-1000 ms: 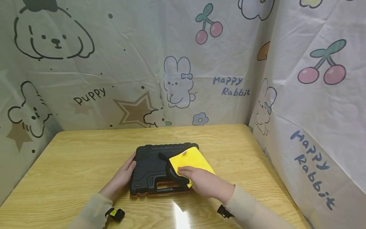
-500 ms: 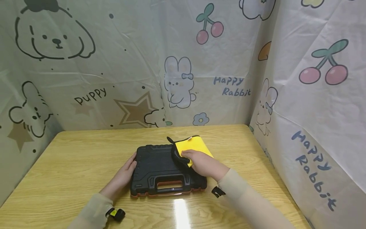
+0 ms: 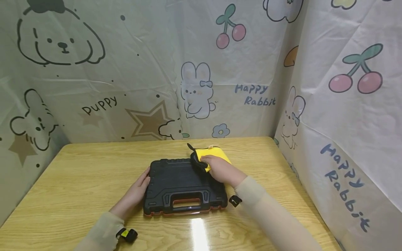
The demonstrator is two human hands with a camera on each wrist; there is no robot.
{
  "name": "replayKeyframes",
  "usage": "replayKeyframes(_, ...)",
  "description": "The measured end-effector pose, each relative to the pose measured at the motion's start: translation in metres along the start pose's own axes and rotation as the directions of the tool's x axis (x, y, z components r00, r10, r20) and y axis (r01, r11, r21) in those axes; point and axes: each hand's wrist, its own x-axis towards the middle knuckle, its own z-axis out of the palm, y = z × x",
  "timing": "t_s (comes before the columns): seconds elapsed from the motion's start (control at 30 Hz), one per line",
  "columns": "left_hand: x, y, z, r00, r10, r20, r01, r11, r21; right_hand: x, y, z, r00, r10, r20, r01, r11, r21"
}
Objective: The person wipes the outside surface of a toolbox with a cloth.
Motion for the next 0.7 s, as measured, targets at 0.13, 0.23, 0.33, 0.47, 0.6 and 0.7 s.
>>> replayKeyframes(0.13,0.000,0.000,0.000,1.000,0.000,0.000,0.000,1.000,-0.001,0.006,0.002,0.001,0.999,0.033,-0.014,-0.033,0.999,0.001)
replayKeyframes(0.23,0.000,0.000,0.000,1.000,-0.002,0.000,0.002,1.000,0.001,0.009,0.005,0.003,0.998,0.066,-0.021,-0.066,0.998,0.016)
replayKeyframes(0.33,0.001,0.000,0.000,1.000,0.000,0.000,0.000,1.000,0.004,0.010,0.007,0.003,0.996,0.077,-0.039,-0.076,0.997,0.031)
replayKeyframes(0.47,0.001,0.000,0.000,1.000,0.003,-0.003,-0.003,1.000,0.008,0.010,0.010,0.003,0.995,0.077,-0.063,-0.074,0.996,0.047)
replayKeyframes(0.6,0.001,0.000,0.000,1.000,0.006,-0.003,-0.006,1.000,0.009,0.009,0.012,0.004,0.994,0.085,-0.070,-0.081,0.995,0.060)
replayKeyframes(0.7,0.001,-0.001,0.000,1.000,0.010,-0.002,-0.010,1.000,0.007,0.009,0.013,0.005,0.994,0.079,-0.072,-0.074,0.995,0.068)
